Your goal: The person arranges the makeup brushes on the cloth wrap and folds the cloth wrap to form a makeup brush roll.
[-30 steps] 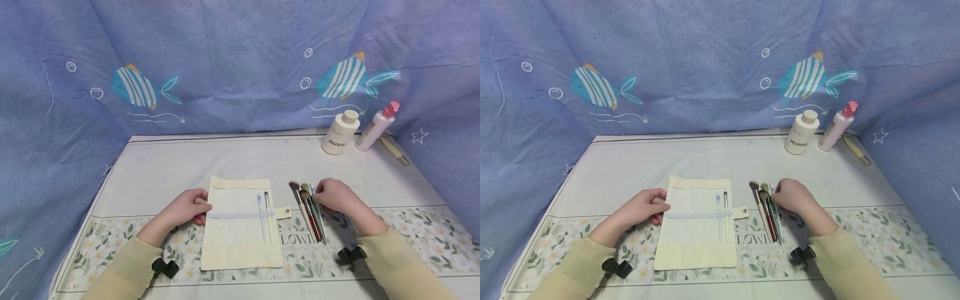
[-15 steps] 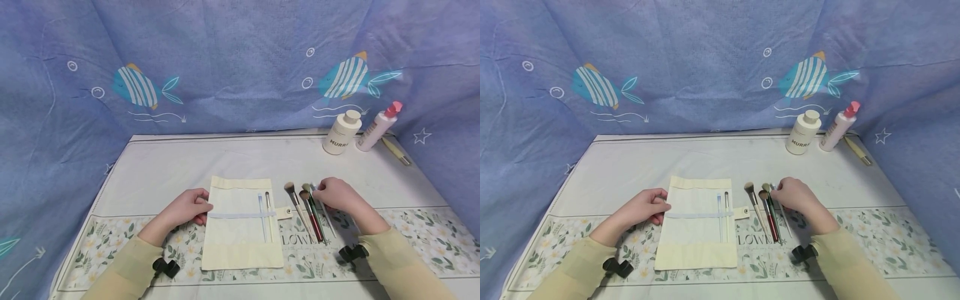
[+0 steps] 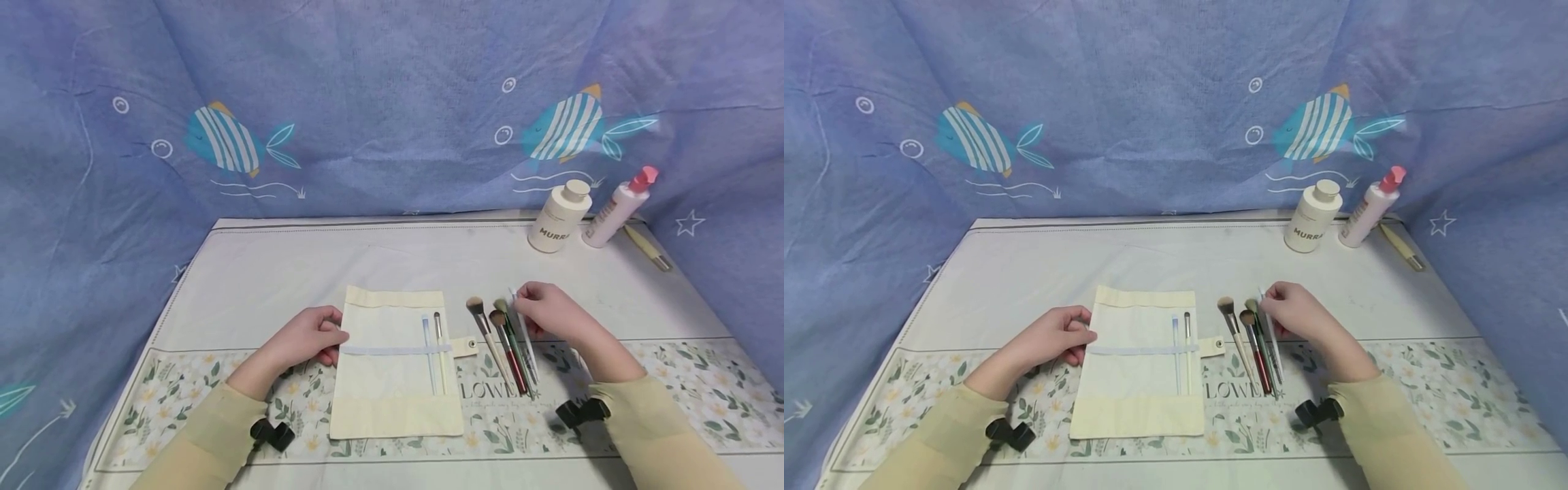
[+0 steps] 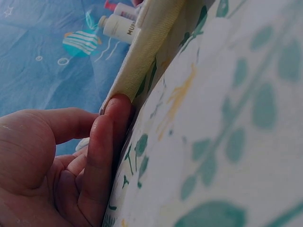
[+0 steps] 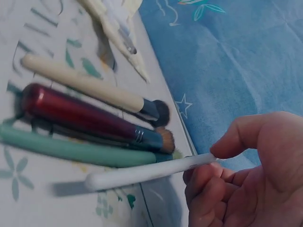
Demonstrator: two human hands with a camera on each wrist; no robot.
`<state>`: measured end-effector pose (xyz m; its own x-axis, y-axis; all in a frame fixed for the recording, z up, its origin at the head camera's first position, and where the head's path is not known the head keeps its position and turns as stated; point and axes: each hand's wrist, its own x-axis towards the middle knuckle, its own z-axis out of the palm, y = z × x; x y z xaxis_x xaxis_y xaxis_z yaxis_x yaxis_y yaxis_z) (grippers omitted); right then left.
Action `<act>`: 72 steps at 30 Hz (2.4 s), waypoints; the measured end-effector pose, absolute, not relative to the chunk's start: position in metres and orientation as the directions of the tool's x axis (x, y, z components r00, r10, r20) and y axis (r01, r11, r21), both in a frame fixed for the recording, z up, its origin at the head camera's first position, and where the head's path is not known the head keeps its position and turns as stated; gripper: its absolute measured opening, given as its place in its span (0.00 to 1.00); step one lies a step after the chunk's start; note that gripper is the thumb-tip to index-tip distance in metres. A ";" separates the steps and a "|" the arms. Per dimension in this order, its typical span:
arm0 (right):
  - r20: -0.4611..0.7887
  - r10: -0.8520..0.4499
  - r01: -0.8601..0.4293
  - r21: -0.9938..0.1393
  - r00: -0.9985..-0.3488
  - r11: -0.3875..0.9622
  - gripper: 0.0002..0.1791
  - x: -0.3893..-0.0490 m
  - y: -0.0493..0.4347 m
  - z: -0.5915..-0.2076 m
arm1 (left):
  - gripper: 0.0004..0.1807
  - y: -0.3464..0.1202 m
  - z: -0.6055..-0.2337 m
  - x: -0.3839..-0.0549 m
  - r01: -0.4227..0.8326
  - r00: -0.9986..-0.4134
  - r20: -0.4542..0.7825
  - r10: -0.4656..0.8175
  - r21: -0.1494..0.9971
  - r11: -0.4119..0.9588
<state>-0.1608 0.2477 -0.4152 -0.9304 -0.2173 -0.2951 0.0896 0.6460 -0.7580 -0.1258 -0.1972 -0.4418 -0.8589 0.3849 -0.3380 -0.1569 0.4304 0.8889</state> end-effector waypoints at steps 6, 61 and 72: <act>-0.236 -0.252 0.072 -0.848 -0.939 0.526 0.06 -0.160 0.245 -0.411 | 0.17 -0.197 -0.443 -0.126 -0.156 -0.858 -0.339 0.385 0.888 0.433; -0.156 -0.419 0.067 -0.973 -0.895 0.219 0.17 -0.164 0.188 -0.412 | 0.15 -0.198 -0.441 -0.128 -0.152 -0.858 -0.335 0.389 0.890 0.430; -0.176 -0.398 0.103 -0.975 -0.901 0.196 0.18 -0.170 0.173 -0.417 | 0.15 -0.199 -0.443 -0.129 -0.143 -0.857 -0.330 0.397 0.891 0.431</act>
<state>-0.1698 0.1730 -0.4168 -0.9006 -0.3975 -0.1756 0.1035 0.1964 -0.9751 -0.1294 -0.1988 -0.4433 -0.8565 0.3967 -0.3301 -0.1435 0.4314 0.8907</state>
